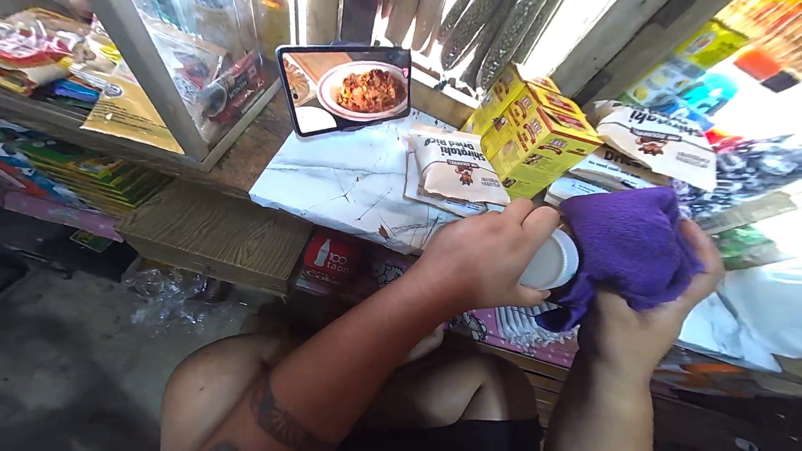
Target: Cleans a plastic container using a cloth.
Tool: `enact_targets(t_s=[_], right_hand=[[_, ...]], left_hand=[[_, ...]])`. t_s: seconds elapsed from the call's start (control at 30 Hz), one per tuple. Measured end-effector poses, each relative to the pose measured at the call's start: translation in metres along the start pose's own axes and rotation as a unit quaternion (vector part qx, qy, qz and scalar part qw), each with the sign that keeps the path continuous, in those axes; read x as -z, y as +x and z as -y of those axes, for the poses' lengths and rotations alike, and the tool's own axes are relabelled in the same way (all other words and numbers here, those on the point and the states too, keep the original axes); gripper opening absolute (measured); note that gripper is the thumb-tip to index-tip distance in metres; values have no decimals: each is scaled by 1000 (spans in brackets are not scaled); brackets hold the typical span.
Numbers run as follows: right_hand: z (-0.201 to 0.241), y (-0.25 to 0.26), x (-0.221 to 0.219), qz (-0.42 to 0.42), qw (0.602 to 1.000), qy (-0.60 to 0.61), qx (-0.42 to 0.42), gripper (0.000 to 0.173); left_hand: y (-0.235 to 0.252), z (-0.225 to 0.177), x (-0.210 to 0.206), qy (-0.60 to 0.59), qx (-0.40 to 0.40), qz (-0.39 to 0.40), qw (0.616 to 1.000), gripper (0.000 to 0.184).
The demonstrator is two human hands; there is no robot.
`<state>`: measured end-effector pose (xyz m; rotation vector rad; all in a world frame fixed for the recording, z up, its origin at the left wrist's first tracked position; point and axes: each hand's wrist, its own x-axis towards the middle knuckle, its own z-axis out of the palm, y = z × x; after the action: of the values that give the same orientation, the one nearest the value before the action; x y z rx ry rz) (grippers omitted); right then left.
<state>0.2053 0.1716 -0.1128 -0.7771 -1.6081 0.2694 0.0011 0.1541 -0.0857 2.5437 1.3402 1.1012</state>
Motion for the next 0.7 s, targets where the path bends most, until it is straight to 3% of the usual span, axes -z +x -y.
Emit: enact_targets(t_s=[0.2, 0.47, 0.7], right_hand=[[9, 9, 0, 40, 998, -34, -28, 89], [23, 41, -2, 121, 977, -165, -56, 76], [17, 43, -7, 70, 985, -144, -67, 71]], left_hand=[[0, 1, -2, 3, 3, -3, 1000, 66], [-3, 2, -6, 15, -1, -41, 999, 64], [-2, -1, -5, 34, 10, -31, 999, 69]])
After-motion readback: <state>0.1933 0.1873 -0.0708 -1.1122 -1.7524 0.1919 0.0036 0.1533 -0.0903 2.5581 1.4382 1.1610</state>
